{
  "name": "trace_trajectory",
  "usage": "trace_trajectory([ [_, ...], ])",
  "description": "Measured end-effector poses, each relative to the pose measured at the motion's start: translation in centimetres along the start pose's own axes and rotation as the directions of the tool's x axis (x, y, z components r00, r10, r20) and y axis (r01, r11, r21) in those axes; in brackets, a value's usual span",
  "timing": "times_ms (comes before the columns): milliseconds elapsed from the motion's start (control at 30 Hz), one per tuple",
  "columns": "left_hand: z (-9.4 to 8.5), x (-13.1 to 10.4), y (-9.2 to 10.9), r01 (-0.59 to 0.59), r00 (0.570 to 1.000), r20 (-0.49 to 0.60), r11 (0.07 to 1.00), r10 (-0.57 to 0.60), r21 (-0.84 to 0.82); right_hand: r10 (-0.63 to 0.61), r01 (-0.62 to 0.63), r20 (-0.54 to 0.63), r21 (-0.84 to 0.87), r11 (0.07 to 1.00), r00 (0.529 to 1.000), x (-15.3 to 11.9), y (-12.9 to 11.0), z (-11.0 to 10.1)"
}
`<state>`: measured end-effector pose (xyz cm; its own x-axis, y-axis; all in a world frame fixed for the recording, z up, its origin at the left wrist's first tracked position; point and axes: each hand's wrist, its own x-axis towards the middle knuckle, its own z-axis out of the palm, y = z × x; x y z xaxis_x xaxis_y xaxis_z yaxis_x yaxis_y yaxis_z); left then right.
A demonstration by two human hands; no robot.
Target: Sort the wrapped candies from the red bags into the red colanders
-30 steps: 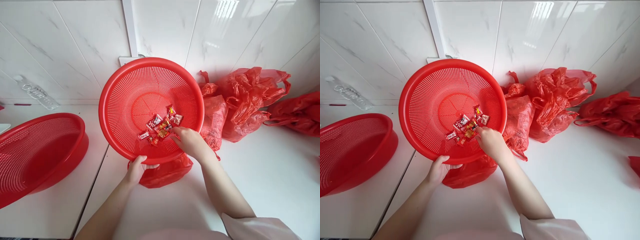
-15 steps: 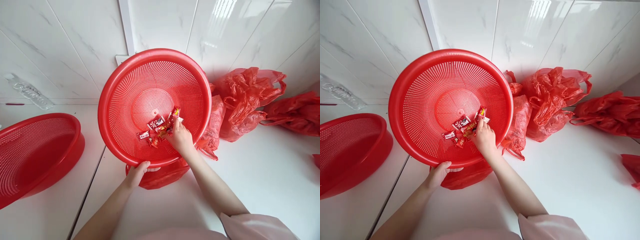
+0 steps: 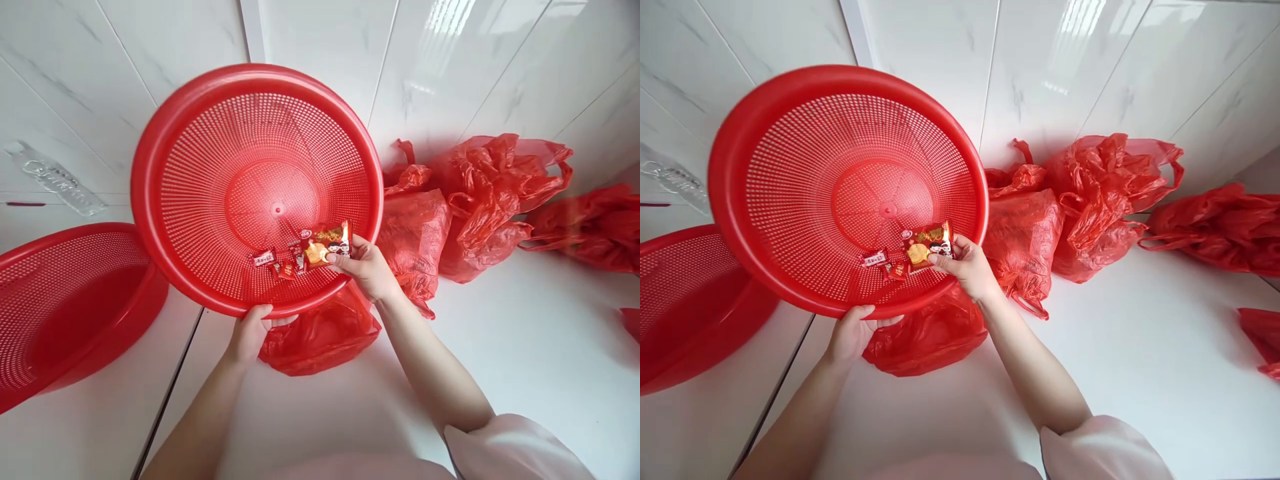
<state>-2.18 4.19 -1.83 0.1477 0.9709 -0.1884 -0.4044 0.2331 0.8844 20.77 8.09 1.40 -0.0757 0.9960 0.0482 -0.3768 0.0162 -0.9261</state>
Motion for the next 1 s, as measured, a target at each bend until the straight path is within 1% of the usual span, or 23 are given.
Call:
trace_trajectory([
  [67, -0.3, 0.2, 0.6, -0.041, 0.999, -0.032, 0.999, 0.041, -0.006, 0.014, -0.012, -0.026, 0.067, 0.998, 1.000, -0.1, -0.1, 0.1],
  [133, -0.5, 0.4, 1.1, -0.075, 0.996, -0.053, 0.997, 0.075, -0.010, 0.026, -0.023, -0.030, 0.094, 0.995, 0.999, -0.3, -0.2, 0.1],
  [233, -0.8, 0.7, 1.4, -0.099, 0.993, -0.070, 0.995, 0.097, -0.016, 0.007, -0.009, 0.019, 0.103, 0.995, 1.000, -0.5, -0.3, 0.4],
  [333, -1.0, 1.0, 1.4, -0.089, 0.992, -0.087, 0.996, 0.087, -0.016, -0.016, 0.008, 0.071, 0.117, 0.993, 0.997, -0.8, -0.4, 0.8],
  [433, -1.1, 1.1, 1.4, -0.087, 0.993, -0.086, 0.996, 0.085, -0.018, -0.022, 0.012, 0.083, 0.125, 0.992, 0.996, -0.9, -0.6, 0.9],
  [567, -1.2, 1.1, 1.5, -0.080, 0.995, -0.060, 0.996, 0.078, -0.031, 0.033, -0.044, 0.071, 0.159, 0.986, 0.997, -0.9, -0.9, 0.8],
  [700, -1.2, 1.1, 1.5, -0.087, 0.995, -0.059, 0.995, 0.084, -0.039, 0.075, -0.093, 0.090, 0.213, 0.973, 0.993, -1.1, -1.2, 0.7],
  [867, -1.5, 1.1, 1.4, -0.073, 0.995, -0.069, 0.997, 0.070, -0.040, 0.057, -0.068, 0.053, 0.226, 0.972, 0.997, -1.3, -1.4, 1.0],
  [1000, -1.4, 1.1, 1.4, -0.079, 0.996, -0.052, 0.996, 0.077, -0.032, 0.092, -0.095, 0.021, 0.259, 0.961, 0.996, -1.3, -1.4, 1.2],
])
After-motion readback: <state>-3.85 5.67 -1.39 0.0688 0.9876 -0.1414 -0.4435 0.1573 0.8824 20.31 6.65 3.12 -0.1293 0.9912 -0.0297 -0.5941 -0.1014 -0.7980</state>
